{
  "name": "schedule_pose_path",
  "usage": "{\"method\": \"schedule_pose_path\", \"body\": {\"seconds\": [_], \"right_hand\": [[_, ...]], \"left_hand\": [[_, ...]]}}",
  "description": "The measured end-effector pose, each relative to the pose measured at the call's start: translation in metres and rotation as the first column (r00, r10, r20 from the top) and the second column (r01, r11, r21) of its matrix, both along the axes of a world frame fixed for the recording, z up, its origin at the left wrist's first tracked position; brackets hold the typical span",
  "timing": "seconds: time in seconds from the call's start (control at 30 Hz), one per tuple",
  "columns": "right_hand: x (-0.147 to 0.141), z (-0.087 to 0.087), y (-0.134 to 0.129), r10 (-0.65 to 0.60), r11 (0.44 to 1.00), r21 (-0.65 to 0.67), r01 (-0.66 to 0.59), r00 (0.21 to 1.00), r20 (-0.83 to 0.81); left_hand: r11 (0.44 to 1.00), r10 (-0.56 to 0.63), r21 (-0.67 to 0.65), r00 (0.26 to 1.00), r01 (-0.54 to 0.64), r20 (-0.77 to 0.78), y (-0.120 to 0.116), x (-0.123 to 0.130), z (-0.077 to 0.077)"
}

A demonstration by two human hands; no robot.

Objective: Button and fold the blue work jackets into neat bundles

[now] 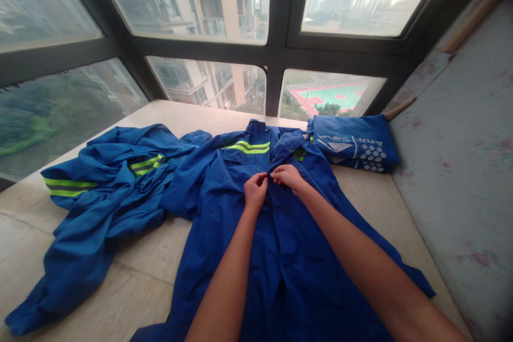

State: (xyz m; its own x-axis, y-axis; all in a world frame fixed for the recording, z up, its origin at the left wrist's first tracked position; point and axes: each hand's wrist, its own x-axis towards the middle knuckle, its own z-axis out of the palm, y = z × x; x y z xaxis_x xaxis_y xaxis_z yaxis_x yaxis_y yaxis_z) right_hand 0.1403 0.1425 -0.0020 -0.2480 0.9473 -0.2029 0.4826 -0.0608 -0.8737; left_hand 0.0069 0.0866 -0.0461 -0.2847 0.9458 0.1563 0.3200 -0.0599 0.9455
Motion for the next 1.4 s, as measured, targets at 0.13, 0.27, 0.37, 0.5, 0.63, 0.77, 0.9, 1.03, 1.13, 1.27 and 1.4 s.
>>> {"method": "schedule_pose_path", "body": {"seconds": [0.13,0.27,0.37,0.5,0.63,0.77,0.9,1.03,1.13,1.27,1.4], "right_hand": [[-0.008,-0.008,0.002,-0.078,0.993,-0.094,0.073,0.996,-0.044],[-0.007,-0.012,0.004,-0.069,0.995,-0.068,0.070,0.997,0.022],[0.002,-0.012,0.002,-0.074,0.997,0.044,0.068,0.988,0.136],[0.011,-0.016,-0.015,-0.107,0.972,0.229,0.045,0.958,0.265],[0.012,-0.027,-0.042,-0.056,0.907,0.399,-0.135,0.900,0.432],[0.012,-0.035,-0.057,-0.066,0.878,0.450,-0.162,0.890,0.450],[0.017,-0.032,-0.058,-0.101,0.947,0.316,0.060,0.988,0.115],[0.025,-0.024,-0.049,-0.181,0.965,0.172,0.196,0.978,-0.101],[0.027,-0.017,-0.033,-0.314,0.942,0.031,0.335,0.910,-0.272],[0.022,-0.007,-0.010,-0.477,0.870,-0.091,0.484,0.782,-0.401],[0.011,0.001,0.013,-0.534,0.823,-0.096,0.559,0.707,-0.463]], "left_hand": [[0.998,0.057,0.000,0.993,-0.058,-0.100,-0.002,0.004,0.001],[0.992,0.115,-0.028,0.963,-0.126,-0.242,-0.004,0.008,0.003],[0.986,0.124,-0.058,0.929,-0.153,-0.348,-0.004,0.010,0.006],[0.980,0.104,-0.103,0.881,-0.170,-0.462,-0.005,0.012,0.008],[0.975,0.047,-0.155,0.832,-0.158,-0.552,-0.004,0.014,0.014],[0.970,-0.039,-0.212,0.780,-0.122,-0.625,-0.005,0.017,0.024],[0.954,-0.153,-0.291,0.728,-0.068,-0.669,-0.014,0.012,0.037],[0.932,-0.272,-0.363,0.685,0.012,-0.676,-0.016,-0.005,0.052],[0.935,-0.282,-0.353,0.664,0.029,-0.693,0.005,-0.016,0.062],[0.947,-0.270,-0.317,0.648,0.046,-0.712,0.056,-0.020,0.064],[0.928,-0.345,-0.353,0.629,0.118,-0.697,0.100,-0.016,0.051]]}}
